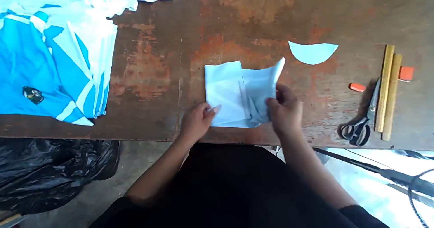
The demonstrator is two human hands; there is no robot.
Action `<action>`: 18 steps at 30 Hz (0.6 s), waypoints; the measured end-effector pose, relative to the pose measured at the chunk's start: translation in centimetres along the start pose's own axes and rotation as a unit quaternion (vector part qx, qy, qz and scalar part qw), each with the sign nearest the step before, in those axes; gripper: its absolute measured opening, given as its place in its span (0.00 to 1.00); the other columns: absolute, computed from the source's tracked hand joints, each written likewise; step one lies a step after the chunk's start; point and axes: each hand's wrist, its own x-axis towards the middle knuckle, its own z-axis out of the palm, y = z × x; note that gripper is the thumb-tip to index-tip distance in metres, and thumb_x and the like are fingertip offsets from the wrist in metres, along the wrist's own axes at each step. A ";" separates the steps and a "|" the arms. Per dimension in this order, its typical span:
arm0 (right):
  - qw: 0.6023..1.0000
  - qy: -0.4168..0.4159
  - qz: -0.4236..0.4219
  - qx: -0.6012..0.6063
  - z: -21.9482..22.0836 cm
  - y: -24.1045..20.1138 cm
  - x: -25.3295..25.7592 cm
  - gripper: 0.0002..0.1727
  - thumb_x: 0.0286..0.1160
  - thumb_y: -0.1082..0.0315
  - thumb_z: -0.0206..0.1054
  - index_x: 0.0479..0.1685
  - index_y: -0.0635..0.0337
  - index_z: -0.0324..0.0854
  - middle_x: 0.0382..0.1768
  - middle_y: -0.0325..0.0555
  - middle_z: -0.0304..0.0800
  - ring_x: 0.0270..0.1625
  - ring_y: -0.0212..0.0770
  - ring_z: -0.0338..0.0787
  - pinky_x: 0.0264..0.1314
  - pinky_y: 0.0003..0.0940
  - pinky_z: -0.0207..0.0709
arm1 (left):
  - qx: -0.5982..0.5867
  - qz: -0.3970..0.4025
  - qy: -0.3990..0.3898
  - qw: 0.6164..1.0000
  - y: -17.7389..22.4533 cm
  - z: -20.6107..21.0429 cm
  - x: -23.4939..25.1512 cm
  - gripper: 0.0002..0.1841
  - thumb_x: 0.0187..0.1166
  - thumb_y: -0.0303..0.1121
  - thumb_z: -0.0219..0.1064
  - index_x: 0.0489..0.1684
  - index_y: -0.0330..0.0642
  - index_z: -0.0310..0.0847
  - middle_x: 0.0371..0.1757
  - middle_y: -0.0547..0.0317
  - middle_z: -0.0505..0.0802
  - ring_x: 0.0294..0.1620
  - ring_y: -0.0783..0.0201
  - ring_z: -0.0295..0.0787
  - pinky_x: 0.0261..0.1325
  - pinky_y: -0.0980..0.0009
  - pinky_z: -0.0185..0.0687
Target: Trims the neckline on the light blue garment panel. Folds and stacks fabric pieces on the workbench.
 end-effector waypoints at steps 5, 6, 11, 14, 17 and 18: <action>0.944 -0.216 -0.200 -0.146 7.2 -1.5 -2.8 0.29 0.74 0.59 0.75 0.72 0.66 0.81 0.61 0.58 0.89 0.62 0.53 0.90 0.67 0.52 0.84 | 0.007 -0.100 0.023 0.995 -1.8 -1.4 1.2 0.31 0.91 0.59 0.48 0.55 0.37 0.86 0.41 0.43 0.93 0.43 0.45 0.91 0.52 0.38 0.84; 0.933 -0.238 -0.212 -0.168 7.4 -0.8 -3.1 0.27 0.76 0.56 0.73 0.69 0.63 0.84 0.61 0.57 0.89 0.64 0.54 0.90 0.68 0.54 0.83 | 0.028 -0.117 0.022 0.992 -1.2 -1.4 1.7 0.33 0.90 0.61 0.49 0.54 0.37 0.87 0.42 0.42 0.93 0.46 0.43 0.91 0.53 0.35 0.82; 0.944 -0.171 -0.204 -0.195 0.9 4.2 -1.2 0.22 0.80 0.57 0.69 0.64 0.64 0.87 0.55 0.55 0.93 0.56 0.51 0.94 0.60 0.55 0.87 | 0.137 -0.158 0.021 0.978 2.0 1.2 3.3 0.26 0.81 0.56 0.68 0.51 0.38 0.86 0.45 0.40 0.92 0.50 0.38 0.90 0.52 0.31 0.81; 0.950 -0.070 -0.155 -0.262 -6.8 7.7 1.2 0.22 0.80 0.54 0.68 0.61 0.61 0.89 0.62 0.57 0.90 0.67 0.59 0.88 0.70 0.61 0.79 | 0.031 -0.140 0.058 0.988 3.6 2.0 3.6 0.16 0.81 0.42 0.70 0.51 0.35 0.86 0.43 0.42 0.92 0.47 0.45 0.91 0.54 0.38 0.84; 0.938 0.023 -0.103 -0.329 -14.0 11.8 2.8 0.25 0.76 0.53 0.69 0.64 0.62 0.87 0.70 0.65 0.83 0.75 0.70 0.78 0.76 0.69 0.69 | -0.094 -0.109 0.109 0.984 7.6 1.8 3.8 0.14 0.82 0.31 0.69 0.59 0.33 0.81 0.45 0.45 0.92 0.45 0.56 0.91 0.53 0.53 0.87; 0.935 0.041 -0.089 -0.341 -15.5 12.8 3.2 0.27 0.75 0.53 0.70 0.68 0.61 0.85 0.74 0.67 0.79 0.78 0.73 0.74 0.78 0.71 0.66 | -0.094 -0.095 0.114 0.984 9.4 1.7 4.4 0.15 0.82 0.29 0.69 0.62 0.33 0.80 0.47 0.45 0.92 0.45 0.57 0.91 0.53 0.55 0.87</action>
